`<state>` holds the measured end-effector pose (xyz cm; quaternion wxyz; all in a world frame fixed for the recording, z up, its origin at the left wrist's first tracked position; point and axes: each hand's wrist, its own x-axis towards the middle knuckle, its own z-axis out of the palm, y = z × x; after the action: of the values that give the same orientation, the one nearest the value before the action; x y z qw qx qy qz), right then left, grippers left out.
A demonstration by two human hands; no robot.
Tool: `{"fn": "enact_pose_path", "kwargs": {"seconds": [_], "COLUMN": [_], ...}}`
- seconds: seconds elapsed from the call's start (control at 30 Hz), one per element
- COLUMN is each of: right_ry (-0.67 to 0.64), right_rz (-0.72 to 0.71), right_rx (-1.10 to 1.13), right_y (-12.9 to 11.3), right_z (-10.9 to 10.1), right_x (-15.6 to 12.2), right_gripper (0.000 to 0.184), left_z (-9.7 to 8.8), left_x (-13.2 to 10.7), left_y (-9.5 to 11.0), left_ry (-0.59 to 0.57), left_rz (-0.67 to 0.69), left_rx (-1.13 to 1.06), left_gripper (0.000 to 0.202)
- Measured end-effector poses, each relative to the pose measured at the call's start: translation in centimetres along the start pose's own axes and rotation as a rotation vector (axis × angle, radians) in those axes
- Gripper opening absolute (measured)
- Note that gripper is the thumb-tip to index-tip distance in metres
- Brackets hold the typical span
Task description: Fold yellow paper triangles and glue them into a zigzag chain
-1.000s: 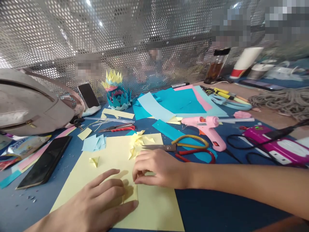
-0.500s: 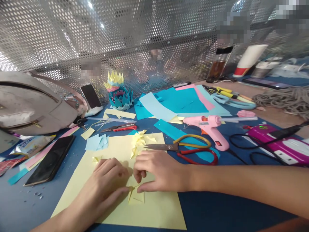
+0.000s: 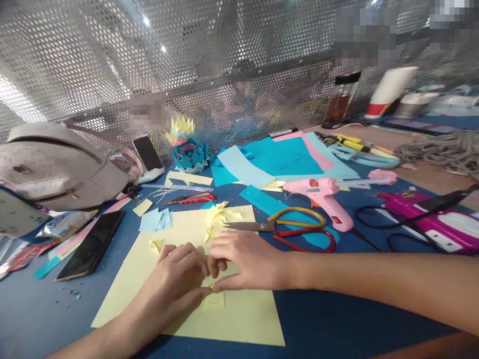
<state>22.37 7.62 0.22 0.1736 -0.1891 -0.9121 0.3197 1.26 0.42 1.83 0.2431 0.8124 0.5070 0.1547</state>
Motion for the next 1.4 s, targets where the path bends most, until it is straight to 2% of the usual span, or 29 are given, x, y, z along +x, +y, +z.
{"fn": "enact_pose_path", "kwargs": {"seconds": [0.47,0.77,0.93,1.03,1.1,1.23,1.4], "right_ry": [-0.020,-0.017,-0.020,0.031,0.058,0.068,0.035], "right_rz": [-0.053,-0.064,-0.075,-0.006,0.042,0.069,0.018], "right_rx": [-0.017,-0.026,0.041,0.075,0.060,0.013,-0.026], "right_y": [-0.4,-0.2,-0.7,-1.2,-1.5,-1.6,-1.3], "right_z": [0.3,0.5,0.5,0.4,0.4,0.4,0.0], "right_x": [-0.1,-0.3,-0.5,-0.6,-0.7,-0.7,-0.5], "right_gripper": [0.037,0.037,0.020,0.013,0.009,0.010,0.015], "left_z": [-0.1,0.2,0.2,-0.1,-0.3,0.0,0.5], "left_x": [-0.3,-0.3,-0.5,-0.6,-0.4,-0.1,-0.2], "left_y": [0.5,0.5,0.3,0.4,0.5,0.2,-0.2], "left_ry": [0.011,0.055,0.140,0.179,0.163,0.121,0.136], "left_rz": [0.020,0.019,0.017,0.005,-0.015,-0.065,-0.097], "left_rx": [-0.174,-0.200,-0.257,-0.264,-0.252,-0.186,-0.186], "left_gripper": [0.025,0.029,0.024,0.018,0.013,0.019,0.017]}}
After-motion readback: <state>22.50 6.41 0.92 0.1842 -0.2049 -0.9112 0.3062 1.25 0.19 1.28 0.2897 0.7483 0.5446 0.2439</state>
